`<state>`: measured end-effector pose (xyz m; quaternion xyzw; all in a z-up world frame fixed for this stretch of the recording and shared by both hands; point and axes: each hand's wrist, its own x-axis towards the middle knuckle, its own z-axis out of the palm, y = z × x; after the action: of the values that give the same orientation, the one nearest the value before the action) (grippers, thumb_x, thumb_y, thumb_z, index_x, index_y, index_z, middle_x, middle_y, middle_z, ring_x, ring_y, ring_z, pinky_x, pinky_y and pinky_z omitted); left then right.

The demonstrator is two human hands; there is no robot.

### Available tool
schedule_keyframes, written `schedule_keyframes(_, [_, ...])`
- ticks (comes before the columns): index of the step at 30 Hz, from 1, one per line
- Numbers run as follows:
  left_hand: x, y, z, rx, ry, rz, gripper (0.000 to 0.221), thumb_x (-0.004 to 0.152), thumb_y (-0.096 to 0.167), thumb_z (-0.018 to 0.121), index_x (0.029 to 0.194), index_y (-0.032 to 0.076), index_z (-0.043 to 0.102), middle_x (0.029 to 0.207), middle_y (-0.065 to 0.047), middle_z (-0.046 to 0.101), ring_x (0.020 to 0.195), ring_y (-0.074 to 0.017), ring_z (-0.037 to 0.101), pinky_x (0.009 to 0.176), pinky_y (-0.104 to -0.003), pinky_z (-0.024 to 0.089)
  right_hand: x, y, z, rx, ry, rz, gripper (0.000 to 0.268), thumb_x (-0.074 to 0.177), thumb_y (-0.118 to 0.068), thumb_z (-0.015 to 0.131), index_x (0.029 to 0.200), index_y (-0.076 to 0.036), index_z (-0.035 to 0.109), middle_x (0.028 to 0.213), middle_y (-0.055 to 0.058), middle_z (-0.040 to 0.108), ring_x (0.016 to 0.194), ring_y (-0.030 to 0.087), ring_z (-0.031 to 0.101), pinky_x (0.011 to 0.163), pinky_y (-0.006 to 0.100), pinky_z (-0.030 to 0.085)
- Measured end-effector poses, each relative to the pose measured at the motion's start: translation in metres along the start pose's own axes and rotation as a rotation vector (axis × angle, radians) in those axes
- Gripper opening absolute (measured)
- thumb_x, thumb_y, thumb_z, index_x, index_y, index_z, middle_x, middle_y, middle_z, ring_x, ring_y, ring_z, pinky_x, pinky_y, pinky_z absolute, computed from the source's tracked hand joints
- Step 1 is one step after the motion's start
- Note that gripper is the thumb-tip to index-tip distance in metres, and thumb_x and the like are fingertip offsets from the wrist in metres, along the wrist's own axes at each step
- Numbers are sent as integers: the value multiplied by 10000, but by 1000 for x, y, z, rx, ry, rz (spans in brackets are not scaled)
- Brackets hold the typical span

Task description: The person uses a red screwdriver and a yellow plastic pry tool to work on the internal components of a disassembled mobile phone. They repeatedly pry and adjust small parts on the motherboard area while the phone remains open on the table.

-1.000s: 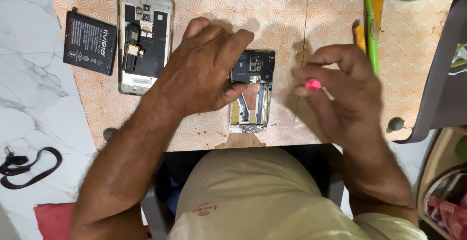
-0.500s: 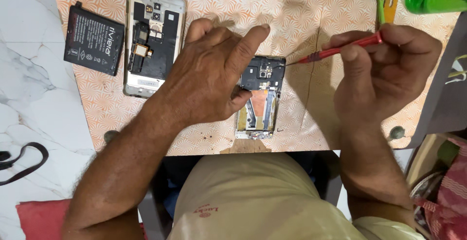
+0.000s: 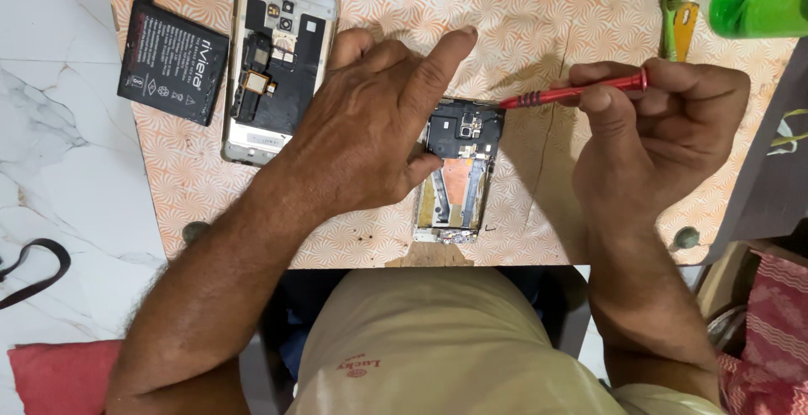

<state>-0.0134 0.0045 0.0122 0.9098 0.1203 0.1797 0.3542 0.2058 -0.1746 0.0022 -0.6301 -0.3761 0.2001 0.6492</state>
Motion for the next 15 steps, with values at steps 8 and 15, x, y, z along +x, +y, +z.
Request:
schedule_keyframes(8, [1, 1, -1, -18, -22, -17, 1174, 722, 268, 967, 1590, 28, 214, 997, -89, 671, 1060, -319, 625, 1075, -525, 344, 4, -14, 12, 9, 20, 58, 343, 1077, 61, 776, 1216, -25, 475, 924, 80, 638, 938, 218, 775, 863, 332, 687])
schedule_keyframes(15, [0, 1, -2, -24, -38, -35, 1169, 712, 252, 965, 1591, 35, 226, 994, -87, 656, 1047, -316, 616, 1056, -521, 348, 0, -10, 25, 16, -23, 131, 325, 1115, 125, 748, 1222, 3, 466, 1003, 108, 646, 1013, 221, 749, 944, 331, 659])
